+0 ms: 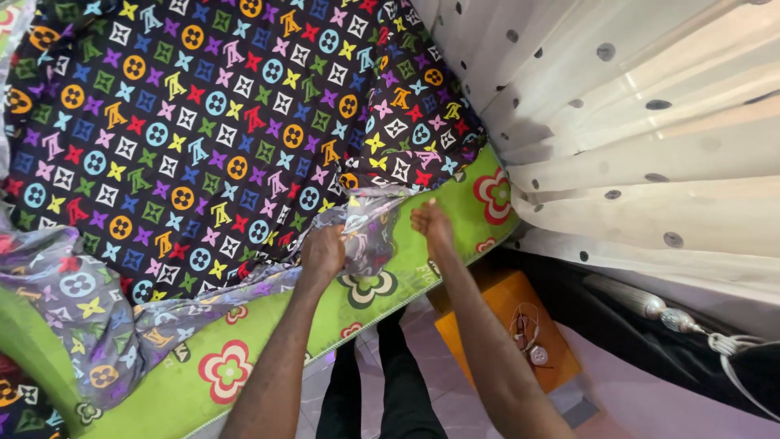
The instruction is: The person folds a patterned duvet cover on a bed, smoothing it out and folding it into a compact bundle. They then place the folded duvet cover on a nearby wooden stool.
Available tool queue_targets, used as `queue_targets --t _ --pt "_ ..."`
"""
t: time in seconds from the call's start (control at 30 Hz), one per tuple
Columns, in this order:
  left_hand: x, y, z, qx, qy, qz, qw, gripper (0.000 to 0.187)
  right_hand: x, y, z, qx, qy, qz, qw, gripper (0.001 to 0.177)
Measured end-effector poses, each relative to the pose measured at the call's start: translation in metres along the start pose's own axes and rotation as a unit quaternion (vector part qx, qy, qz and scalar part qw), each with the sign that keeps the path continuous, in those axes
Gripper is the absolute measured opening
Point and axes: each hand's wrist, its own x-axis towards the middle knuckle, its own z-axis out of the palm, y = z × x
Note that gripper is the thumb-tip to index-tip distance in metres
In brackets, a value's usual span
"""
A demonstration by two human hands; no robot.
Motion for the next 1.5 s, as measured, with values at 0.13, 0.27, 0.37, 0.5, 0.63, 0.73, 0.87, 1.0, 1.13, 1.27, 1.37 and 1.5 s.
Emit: queue_targets --t 0.13,0.27,0.37,0.5,0.63,0.73,0.87,1.0,1.13,1.27,1.37,1.5 --pt "-0.026 0.032 -0.029 -0.021 0.003 -0.015 1.0 0.023 0.062 -0.023 0.016 0.104 0.002 0.05 0.993 0.052" --pt "-0.039 0.049 -0.051 -0.037 -0.011 -0.035 0.999 0.023 0.082 -0.032 0.032 0.129 0.048 0.03 0.99 0.039" --pt "-0.045 0.047 -0.057 -0.03 0.002 -0.024 0.999 0.022 0.078 -0.039 0.043 0.081 0.082 -0.015 0.993 0.034" --pt "-0.047 0.035 -0.06 -0.056 0.025 -0.052 0.997 0.023 0.058 -0.032 0.05 -0.001 0.058 -0.136 0.989 0.03" --pt "-0.046 0.023 -0.065 -0.041 0.011 -0.088 0.995 0.024 0.042 -0.022 0.049 -0.158 0.056 -0.308 0.936 0.022" --pt "-0.041 0.017 -0.066 -0.038 -0.003 -0.114 0.993 0.024 0.029 -0.016 0.056 -0.176 0.077 -0.28 0.94 0.03" --pt "-0.035 0.002 -0.057 -0.032 0.035 -0.113 0.993 0.028 -0.019 -0.01 0.067 -0.348 0.124 -0.291 0.883 0.029" --pt "-0.03 -0.009 -0.054 -0.028 0.036 -0.111 0.993 0.025 -0.074 -0.019 0.087 -0.372 0.11 -0.247 0.888 0.029" --pt "-0.023 -0.013 -0.052 -0.002 -0.013 -0.131 0.991 0.027 -0.119 -0.03 0.1 -0.409 0.07 -0.268 0.87 0.024" --pt "-0.005 -0.009 -0.049 0.04 -0.001 -0.082 0.996 0.032 -0.136 -0.024 0.105 -0.417 0.039 -0.337 0.843 0.033" --pt "0.015 0.008 -0.045 -0.02 0.071 0.001 0.997 0.039 -0.14 -0.014 0.112 -0.444 0.021 -0.438 0.782 0.032" --pt "0.046 0.047 -0.038 -0.101 0.07 0.025 0.992 0.034 -0.161 -0.008 0.129 -0.472 -0.019 -0.445 0.76 0.036"
